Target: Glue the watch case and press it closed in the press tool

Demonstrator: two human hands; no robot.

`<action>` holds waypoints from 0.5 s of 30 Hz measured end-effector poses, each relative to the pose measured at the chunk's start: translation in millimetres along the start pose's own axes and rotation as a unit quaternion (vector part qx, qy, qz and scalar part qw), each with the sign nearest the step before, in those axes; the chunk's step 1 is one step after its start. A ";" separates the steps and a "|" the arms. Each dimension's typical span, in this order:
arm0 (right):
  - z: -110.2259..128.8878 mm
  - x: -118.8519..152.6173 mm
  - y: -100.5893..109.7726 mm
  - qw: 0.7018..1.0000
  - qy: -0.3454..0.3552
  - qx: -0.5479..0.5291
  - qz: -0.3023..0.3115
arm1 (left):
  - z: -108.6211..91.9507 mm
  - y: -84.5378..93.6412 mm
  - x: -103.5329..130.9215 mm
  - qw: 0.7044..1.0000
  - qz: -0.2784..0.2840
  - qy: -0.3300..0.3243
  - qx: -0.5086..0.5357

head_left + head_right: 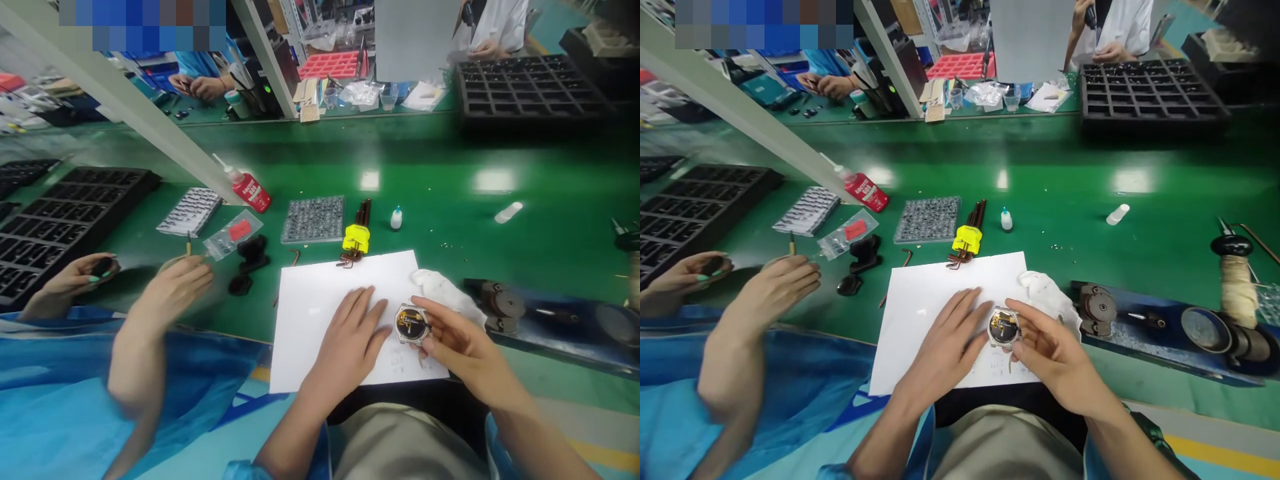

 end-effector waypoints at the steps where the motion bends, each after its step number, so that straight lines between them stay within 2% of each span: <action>1: -0.1 -0.3 1.7 1.000 -0.001 0.012 -0.008 | -2.0 5.9 -1.4 0.999 -0.035 0.007 0.025; 3: -0.3 -0.5 3.0 1.000 -0.001 0.023 -0.017 | -3.1 17.4 -1.4 0.990 -0.096 0.037 0.098; 4: -0.3 -0.6 2.0 1.000 0.001 0.021 -0.016 | -3.5 19.1 -1.4 0.982 -0.107 0.053 0.145; 7: -0.6 -0.9 -4.8 1.000 0.014 0.006 0.004 | -13.5 4.9 -5.9 0.949 -0.056 0.066 0.303; 10: 1.3 0.7 -6.7 0.999 0.038 0.035 -0.005 | -19.1 -11.4 -10.5 0.901 -0.049 0.087 0.422; 15: 11.3 9.9 -1.1 0.980 0.119 0.141 -0.071 | -4.2 -32.4 -8.9 0.794 -0.120 0.184 0.567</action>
Point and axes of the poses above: each hand's wrist, its own x-axis away from the middle knuckle, its own y-axis out of the back of the hand, z = x × y, the point moved 9 cm from there along -x, towards the middle knuckle, and after that the axes turned 10 degrees about -y, right-handed, at the moved point
